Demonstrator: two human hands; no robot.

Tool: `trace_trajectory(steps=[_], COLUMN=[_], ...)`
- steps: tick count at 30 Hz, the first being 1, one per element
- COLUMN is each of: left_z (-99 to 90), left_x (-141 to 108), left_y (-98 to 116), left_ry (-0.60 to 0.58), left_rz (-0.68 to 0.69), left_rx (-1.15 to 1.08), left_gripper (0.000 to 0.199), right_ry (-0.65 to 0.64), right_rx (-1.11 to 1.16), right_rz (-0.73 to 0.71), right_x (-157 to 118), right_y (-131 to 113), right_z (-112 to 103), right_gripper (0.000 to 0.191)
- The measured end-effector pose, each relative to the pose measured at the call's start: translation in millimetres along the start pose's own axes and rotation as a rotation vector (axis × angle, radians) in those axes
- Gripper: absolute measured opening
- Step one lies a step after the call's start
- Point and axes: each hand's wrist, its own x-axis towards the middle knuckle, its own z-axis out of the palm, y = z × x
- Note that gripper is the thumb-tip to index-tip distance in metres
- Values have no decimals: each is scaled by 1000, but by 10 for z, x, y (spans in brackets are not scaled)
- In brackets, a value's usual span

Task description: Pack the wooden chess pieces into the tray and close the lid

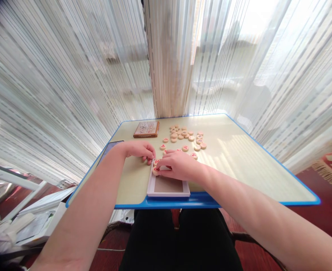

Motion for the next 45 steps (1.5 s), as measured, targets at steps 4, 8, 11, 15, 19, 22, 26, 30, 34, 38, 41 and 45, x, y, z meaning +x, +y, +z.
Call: trace_trajectory(steps=[4,8,11,15,19,22,26,30,34,38,41,45], left_z=[-3,-2,-3,-5,-1,1,0,29,98,134,129,131], left_x=[6,10,22,39,39,32,16,36,116,161,159,154], left_y=[-15,-22,-32,-57,-67,-56,-38,-21,30,71,67,62], left_ry=[0,-8,-21,-18,-3,-17,10,62,209,260,248,237], left_rz=[-2,9,14,4,-13,-1,-18,-24,15,45,38,29], left_rx=[-8,-6,-9,-8,8,12,61,60,-10,-30,-30,-33], left_gripper=[19,19,19,18,17,17,20,21,16,15,17,16], right_ry=[35,37,34,125,430,595,562,286,68,-17,-24,-23], right_rx=[-34,-37,-49,-165,-442,-585,-577,-408,-222,-151,-140,-141], right_rz=[63,63,47,45,211,296,370,449,493,537,566,588], right_x=[-10,-9,-16,-70,-156,-201,-209,-182,-152,-133,-127,-119], right_y=[-19,-24,-4,124,351,475,513,486,469,486,505,523], right_z=[-19,-4,0,-95,-284,-378,-365,-299,-258,-222,-208,-198], right_gripper=[16,14,14,15,26,30,28,20,22,24,27,29])
